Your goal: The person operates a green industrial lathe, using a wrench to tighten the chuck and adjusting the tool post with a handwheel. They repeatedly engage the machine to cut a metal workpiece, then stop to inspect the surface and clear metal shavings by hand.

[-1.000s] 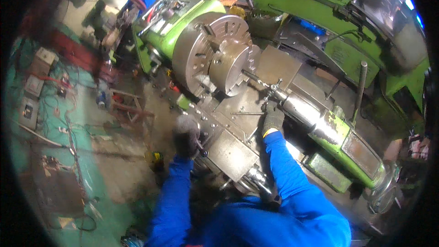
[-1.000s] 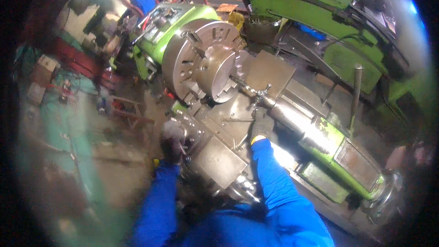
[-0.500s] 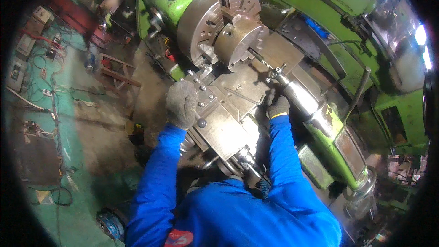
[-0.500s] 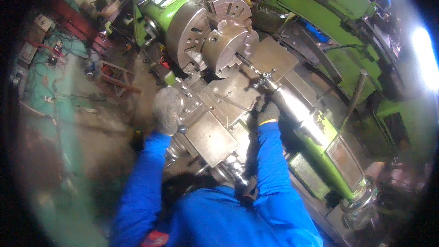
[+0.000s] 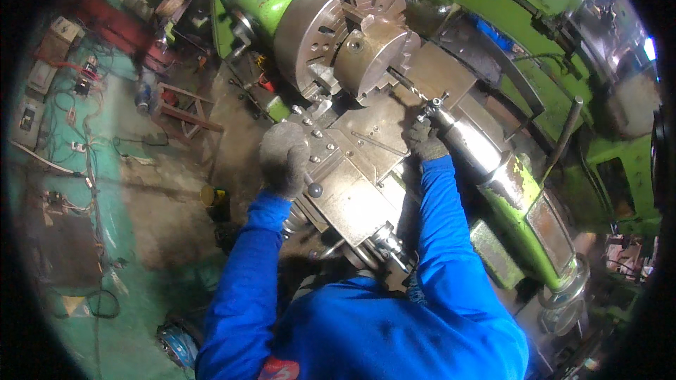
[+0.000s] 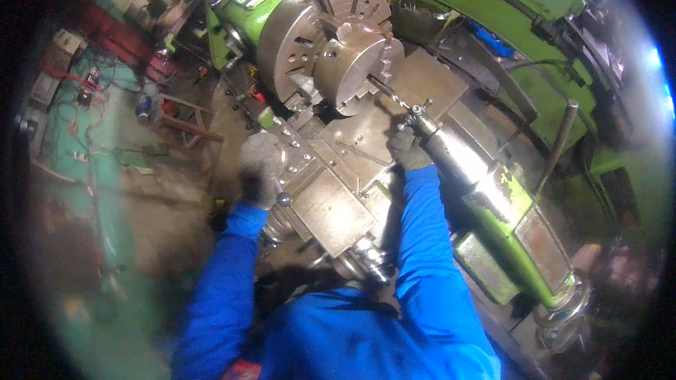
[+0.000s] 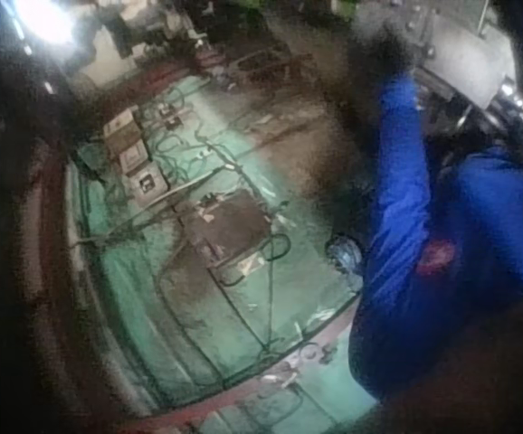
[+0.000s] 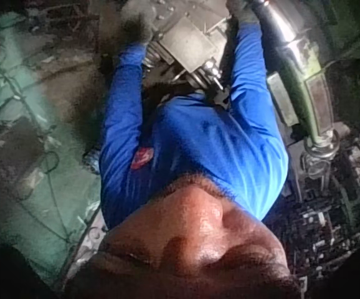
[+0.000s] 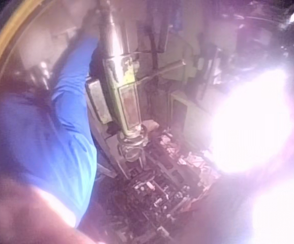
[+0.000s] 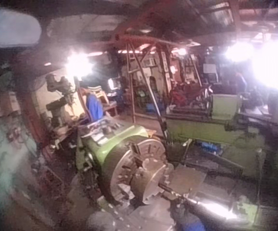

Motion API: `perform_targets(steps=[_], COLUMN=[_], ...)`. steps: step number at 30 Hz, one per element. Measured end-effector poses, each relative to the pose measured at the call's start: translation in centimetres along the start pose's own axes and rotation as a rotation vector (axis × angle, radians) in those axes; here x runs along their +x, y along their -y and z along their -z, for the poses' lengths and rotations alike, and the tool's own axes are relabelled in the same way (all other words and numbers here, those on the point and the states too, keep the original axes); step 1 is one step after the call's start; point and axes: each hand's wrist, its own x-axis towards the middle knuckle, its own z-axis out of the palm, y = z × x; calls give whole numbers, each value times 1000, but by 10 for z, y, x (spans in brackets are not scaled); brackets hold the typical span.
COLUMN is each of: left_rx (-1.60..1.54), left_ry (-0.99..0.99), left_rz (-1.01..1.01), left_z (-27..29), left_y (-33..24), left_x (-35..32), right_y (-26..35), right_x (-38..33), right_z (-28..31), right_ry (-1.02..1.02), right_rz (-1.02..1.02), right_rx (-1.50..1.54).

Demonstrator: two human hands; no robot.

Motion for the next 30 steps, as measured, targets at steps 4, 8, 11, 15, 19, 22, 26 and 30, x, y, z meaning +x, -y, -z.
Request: perform_targets(steps=[4, 8, 11, 15, 19, 22, 26, 30], left_rx=[23, 95, 80, 68, 56, 47, -10, -6], left_ry=[-49, 82, 95, 85, 79, 76, 64, 61], left_rz=[136, 54, 69, 63, 52, 37, 10, 24], left_z=[-12, -4, -1, -1, -2, -5, -13, -2], left_y=[-4, 7, 6, 5, 4, 5, 6, 8], left_x=[-18, -26, -22, -21, -18, -14, -7, -11], right_y=[13, 12, 12, 7, 5, 3, 8, -25], right_x=[1, 2, 2, 2, 1, -1, -3, 7], right_z=[47, 42, 28, 18, 18, 16, 20, -63], right_ry=[165, -109, -259, -426, -450, -272, -228, 20], right_rz=[-44, 35, 84, 125, 87, 21, 127, 98], right_rx=[733, 661, 623, 588, 423, -752, -1837, -2902])
